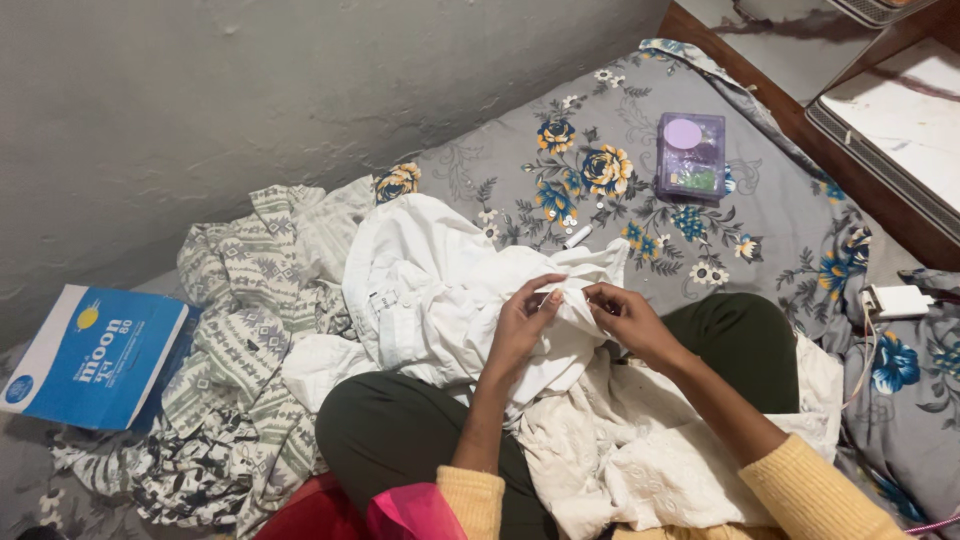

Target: The person sits on a bed with a white shirt across their lap and hand-sews it using a needle and thread, pulling the thread through the fabric and working the button area, then lifts and repositions the shirt while continuing to stitch.

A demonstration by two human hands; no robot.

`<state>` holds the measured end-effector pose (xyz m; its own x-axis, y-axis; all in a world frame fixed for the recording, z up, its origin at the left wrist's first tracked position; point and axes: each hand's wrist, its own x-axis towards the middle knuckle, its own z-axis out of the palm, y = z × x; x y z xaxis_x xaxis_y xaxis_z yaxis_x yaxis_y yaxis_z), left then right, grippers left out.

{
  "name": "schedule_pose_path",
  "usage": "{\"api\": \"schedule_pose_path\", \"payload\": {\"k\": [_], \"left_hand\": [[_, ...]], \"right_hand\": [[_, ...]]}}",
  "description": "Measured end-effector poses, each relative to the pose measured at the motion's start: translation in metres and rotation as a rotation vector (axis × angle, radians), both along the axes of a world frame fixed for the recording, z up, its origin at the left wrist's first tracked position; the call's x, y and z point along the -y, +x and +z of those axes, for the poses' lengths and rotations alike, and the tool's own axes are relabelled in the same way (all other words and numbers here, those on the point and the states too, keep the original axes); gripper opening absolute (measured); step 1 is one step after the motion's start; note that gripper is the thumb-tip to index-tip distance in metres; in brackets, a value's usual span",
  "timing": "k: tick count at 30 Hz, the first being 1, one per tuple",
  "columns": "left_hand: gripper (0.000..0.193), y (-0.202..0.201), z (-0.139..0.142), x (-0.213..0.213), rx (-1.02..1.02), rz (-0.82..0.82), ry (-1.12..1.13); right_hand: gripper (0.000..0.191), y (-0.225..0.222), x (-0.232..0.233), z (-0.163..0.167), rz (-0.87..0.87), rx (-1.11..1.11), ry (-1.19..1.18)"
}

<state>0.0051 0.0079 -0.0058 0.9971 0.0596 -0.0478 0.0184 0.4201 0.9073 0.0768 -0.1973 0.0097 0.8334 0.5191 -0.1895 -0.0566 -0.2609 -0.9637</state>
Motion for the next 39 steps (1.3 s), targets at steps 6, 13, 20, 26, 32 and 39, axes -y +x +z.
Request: {"api": "schedule_pose_path", "payload": {"k": [6, 13, 20, 26, 32, 39], "left_hand": [[0.027, 0.002, 0.015, -0.006, 0.02, -0.098, 0.145], [0.033, -0.002, 0.03, -0.011, -0.004, -0.178, 0.068], [0.031, -0.002, 0.027, -0.011, 0.089, -0.12, 0.124], [0.027, -0.001, 0.022, -0.01, 0.101, -0.068, 0.172], [0.026, 0.0, 0.024, -0.009, 0.09, -0.033, 0.242], [0.027, 0.0, 0.024, -0.009, 0.083, -0.008, 0.274]], "right_hand": [[0.022, 0.002, 0.003, 0.004, 0.021, -0.012, 0.002], [0.022, 0.002, 0.005, 0.017, 0.048, -0.013, 0.017], [0.023, 0.002, 0.004, 0.015, 0.033, -0.028, -0.042], [0.025, 0.002, 0.002, 0.007, 0.013, -0.06, 0.001], [0.026, 0.001, 0.002, 0.013, 0.063, -0.097, 0.048], [0.027, 0.0, 0.0, 0.018, 0.051, -0.16, 0.053]]}}
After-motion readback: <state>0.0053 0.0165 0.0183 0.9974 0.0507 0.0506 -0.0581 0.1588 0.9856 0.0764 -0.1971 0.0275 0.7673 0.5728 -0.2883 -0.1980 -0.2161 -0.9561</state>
